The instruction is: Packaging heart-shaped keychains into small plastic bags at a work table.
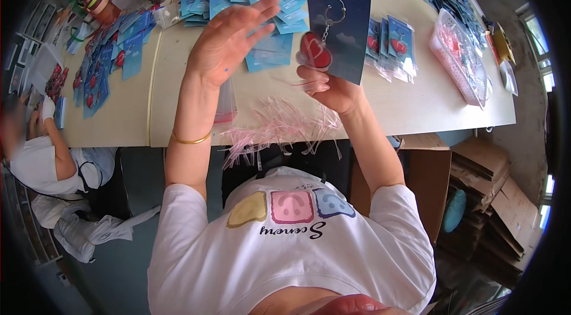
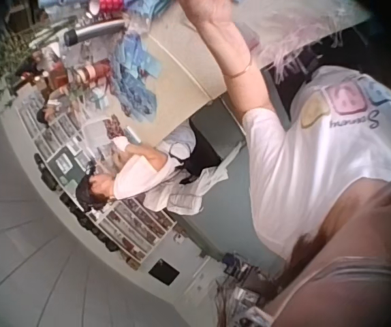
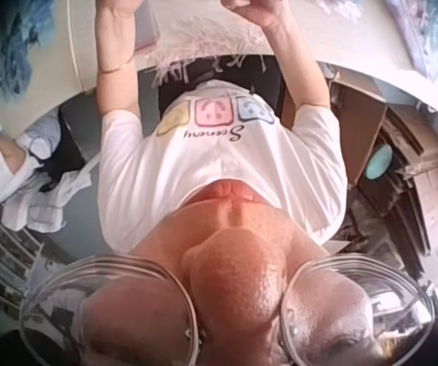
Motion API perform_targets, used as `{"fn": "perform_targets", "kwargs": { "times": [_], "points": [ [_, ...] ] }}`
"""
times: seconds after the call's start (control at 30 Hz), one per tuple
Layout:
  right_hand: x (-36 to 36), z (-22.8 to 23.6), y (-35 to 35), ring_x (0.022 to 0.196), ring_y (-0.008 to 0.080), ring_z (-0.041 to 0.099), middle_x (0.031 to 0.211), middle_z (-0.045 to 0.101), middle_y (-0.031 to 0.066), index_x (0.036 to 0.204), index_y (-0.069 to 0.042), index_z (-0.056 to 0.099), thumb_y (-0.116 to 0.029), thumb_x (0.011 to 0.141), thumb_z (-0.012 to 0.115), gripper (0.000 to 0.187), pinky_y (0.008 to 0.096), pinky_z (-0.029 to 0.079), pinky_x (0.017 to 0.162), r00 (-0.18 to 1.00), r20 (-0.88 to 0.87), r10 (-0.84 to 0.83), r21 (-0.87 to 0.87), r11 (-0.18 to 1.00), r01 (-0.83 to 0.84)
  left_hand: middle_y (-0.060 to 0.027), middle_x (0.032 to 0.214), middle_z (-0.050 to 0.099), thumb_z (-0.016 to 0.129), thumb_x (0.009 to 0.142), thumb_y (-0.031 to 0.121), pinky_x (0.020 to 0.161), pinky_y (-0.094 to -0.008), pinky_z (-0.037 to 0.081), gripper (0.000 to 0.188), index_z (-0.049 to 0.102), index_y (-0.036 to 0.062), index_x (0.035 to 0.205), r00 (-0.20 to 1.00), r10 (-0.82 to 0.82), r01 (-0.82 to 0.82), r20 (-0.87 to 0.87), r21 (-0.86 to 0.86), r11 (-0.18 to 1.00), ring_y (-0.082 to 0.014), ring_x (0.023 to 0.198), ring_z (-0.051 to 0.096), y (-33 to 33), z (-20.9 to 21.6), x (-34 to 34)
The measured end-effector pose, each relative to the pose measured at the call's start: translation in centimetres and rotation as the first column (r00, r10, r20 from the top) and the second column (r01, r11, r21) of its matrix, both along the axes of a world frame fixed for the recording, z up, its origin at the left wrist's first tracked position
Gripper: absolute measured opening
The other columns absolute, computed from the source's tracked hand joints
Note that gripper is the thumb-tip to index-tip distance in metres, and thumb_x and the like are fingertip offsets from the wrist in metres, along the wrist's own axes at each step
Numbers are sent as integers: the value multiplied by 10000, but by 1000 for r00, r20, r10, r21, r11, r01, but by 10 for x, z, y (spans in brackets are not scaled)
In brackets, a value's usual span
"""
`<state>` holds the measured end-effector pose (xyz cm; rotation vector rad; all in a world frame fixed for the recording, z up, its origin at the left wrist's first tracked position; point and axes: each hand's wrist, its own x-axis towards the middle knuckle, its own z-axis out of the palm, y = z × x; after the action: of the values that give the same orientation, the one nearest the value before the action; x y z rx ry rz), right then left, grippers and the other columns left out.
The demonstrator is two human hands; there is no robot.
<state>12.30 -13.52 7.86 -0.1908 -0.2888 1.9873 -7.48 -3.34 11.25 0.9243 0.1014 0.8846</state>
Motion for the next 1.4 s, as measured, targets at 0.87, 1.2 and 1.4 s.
{"fn": "perform_targets", "kwargs": {
  "times": [0.87, 1.2, 1.4],
  "points": [
    [-59, 18, 10, 903, 274, 513, 1054, 550, 110, 1148, -60, 569, -165, 647, 767, 549, 374, 416, 759, -638, -6, -770, 953, 188, -236, -80, 989, 651, 669, 825, 92, 861, -304, 459, 153, 664, 15, 956, 900, 420, -399, 120, -165, 902, -153, 947, 585, -41, 35, 25],
    [-45, 9, 10, 558, 68, 547, 619, 623, 54, 858, 37, 620, -155, 876, 632, 193, 203, 428, 525, -17, 717, -697, 671, 682, 290, -47, 1011, 657, 619, 864, 130, 907, -366, 442, 155, 665, 43, 983, 910, 408, -408, 67, -18, 913, -170, 1006, 579, -30, 25, 12],
    [-41, 17, 19, 590, 71, 520, 718, 617, 31, 935, 21, 602, -204, 852, 669, 249, 219, 409, 523, -547, 379, -746, 916, 386, 108, -62, 953, 668, 699, 799, 103, 869, -275, 446, 170, 680, 17, 944, 928, 370, -365, 42, -96, 926, -131, 936, 589, -33, 32, 15]
  ]
}}
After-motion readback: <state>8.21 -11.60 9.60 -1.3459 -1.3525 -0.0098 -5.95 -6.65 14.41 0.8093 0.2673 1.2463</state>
